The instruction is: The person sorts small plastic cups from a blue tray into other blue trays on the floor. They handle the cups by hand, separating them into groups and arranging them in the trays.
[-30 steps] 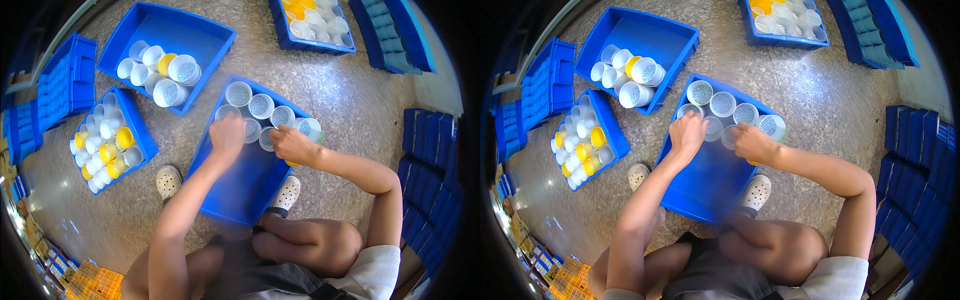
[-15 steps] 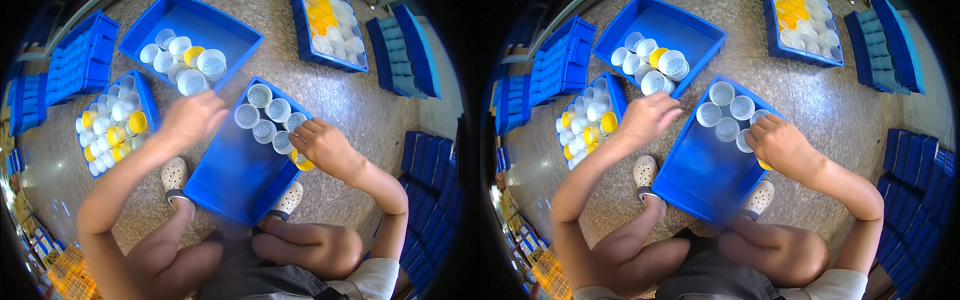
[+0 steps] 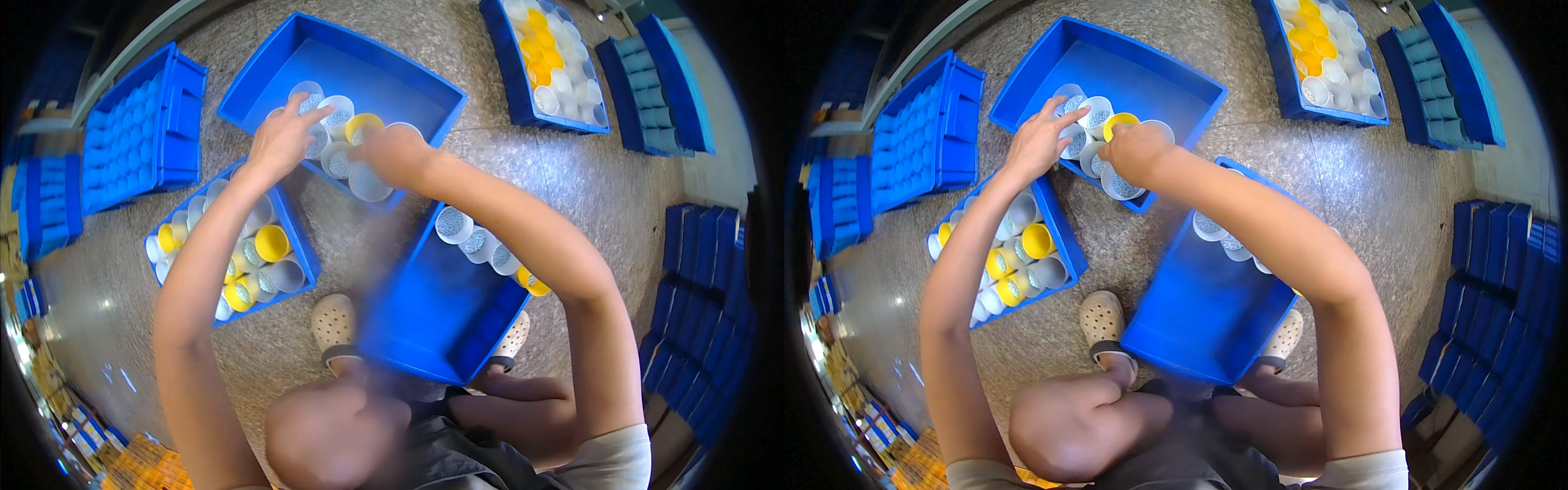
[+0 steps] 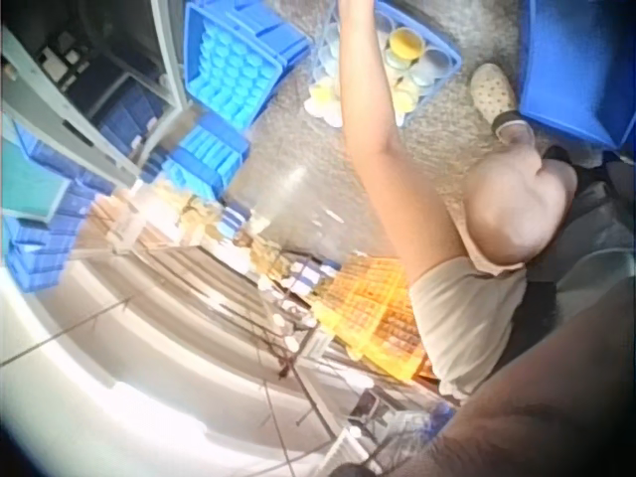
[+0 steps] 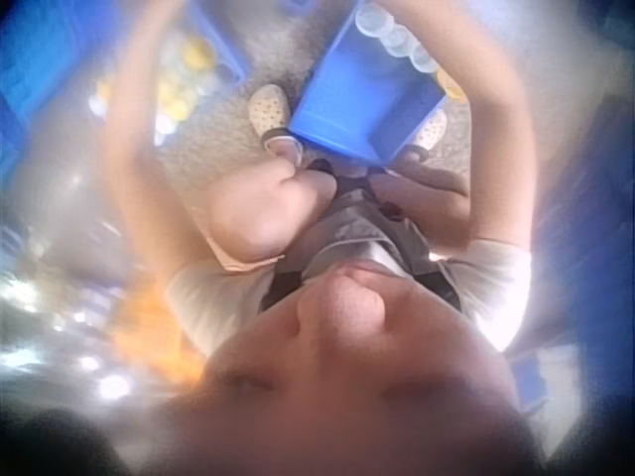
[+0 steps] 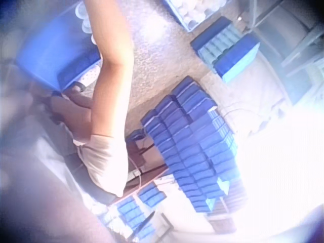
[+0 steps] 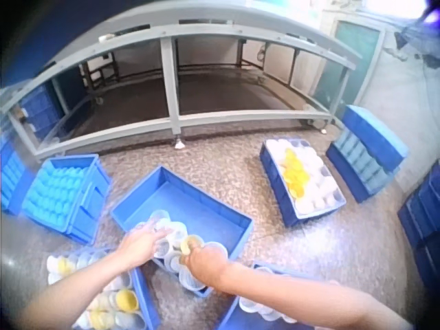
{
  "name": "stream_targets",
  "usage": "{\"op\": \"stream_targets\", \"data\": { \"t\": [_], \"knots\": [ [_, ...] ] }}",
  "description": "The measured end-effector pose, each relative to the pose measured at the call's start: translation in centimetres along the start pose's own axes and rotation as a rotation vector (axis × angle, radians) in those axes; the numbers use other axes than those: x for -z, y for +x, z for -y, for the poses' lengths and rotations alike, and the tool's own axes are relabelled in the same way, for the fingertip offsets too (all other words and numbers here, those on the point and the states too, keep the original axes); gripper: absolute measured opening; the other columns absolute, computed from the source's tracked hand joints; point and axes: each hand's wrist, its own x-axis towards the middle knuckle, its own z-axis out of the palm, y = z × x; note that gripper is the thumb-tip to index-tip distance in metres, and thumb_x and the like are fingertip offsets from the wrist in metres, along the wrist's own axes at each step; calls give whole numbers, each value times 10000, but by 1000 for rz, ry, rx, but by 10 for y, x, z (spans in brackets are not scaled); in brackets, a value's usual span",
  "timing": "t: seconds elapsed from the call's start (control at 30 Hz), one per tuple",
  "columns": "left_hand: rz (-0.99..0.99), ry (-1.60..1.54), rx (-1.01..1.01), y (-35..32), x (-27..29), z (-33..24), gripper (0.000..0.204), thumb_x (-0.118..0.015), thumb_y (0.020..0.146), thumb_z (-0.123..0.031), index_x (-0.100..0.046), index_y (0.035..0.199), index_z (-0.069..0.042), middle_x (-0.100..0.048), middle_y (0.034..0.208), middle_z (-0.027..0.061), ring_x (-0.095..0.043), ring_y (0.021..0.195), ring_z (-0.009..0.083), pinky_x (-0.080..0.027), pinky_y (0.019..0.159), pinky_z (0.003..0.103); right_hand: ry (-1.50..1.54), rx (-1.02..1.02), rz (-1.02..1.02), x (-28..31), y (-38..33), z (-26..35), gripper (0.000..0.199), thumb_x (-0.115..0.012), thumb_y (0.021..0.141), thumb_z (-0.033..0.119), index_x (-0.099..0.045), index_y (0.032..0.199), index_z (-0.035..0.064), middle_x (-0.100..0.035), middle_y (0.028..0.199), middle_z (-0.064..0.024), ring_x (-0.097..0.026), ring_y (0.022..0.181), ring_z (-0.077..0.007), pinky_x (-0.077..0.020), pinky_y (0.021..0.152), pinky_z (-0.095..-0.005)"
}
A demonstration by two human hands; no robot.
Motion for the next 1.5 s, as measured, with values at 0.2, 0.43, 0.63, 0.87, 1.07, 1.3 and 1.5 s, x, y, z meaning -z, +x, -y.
{"op": "stream_targets", "data": {
  "t": [0.2,0.43,0.63,0.87,1.07,1.3,1.5],
  "knots": [
    [152,-339,209,34,-34,30,372,-745,793,28,-749,1138,-112,-644,1283,155,-671,1086,365,-556,923,436,-16,-160,16,-33,31,10,184,-626,896,132,-743,1028,183,-656,1036,-122,-722,896,-308,-587,720,-394],
    [54,-202,-97,40,-59,58,293,-633,824,11,-764,1067,-88,-709,1065,169,-685,985,380,-551,851,459,-71,-206,-117,-47,29,17,116,-677,854,160,-761,934,153,-654,954,-79,-727,851,-252,-585,644,-370],
    [119,-231,-93,49,-54,61,281,-683,820,-4,-766,1076,-81,-715,1093,192,-686,1016,382,-545,875,477,-98,-248,-86,-44,33,24,103,-674,834,140,-760,888,158,-689,897,-86,-735,836,-250,-587,670,-364],
    [116,-229,-90,56,-53,56,262,-689,802,24,-776,1034,-61,-731,1022,211,-707,950,385,-561,836,464,-55,-220,-54,-41,32,24,120,-647,841,113,-756,872,155,-729,810,-87,-746,833,-263,-594,675,-365],
    [55,-258,-30,35,-36,46,253,-734,791,40,-777,1027,-41,-732,1051,211,-717,943,362,-564,846,419,-38,-131,-198,-46,18,12,145,-626,856,98,-759,890,143,-726,804,-99,-743,804,-281,-596,709,-388],
    [-126,-376,-87,-1,23,31,239,-701,787,32,-766,1007,-34,-723,1001,226,-706,920,385,-550,830,444,80,-50,-390,1,-26,14,309,-651,814,52,-791,1076,139,-760,915,-102,-743,842,-273,-592,757,-369],
    [-181,-413,-114,-50,80,-9,240,-724,773,80,-767,987,-19,-732,923,187,-726,840,334,-551,758,376,28,-30,-460,57,-117,40,320,-637,815,24,-769,1100,85,-748,1073,-117,-744,872,-269,-598,772,-362]
  ]
}}
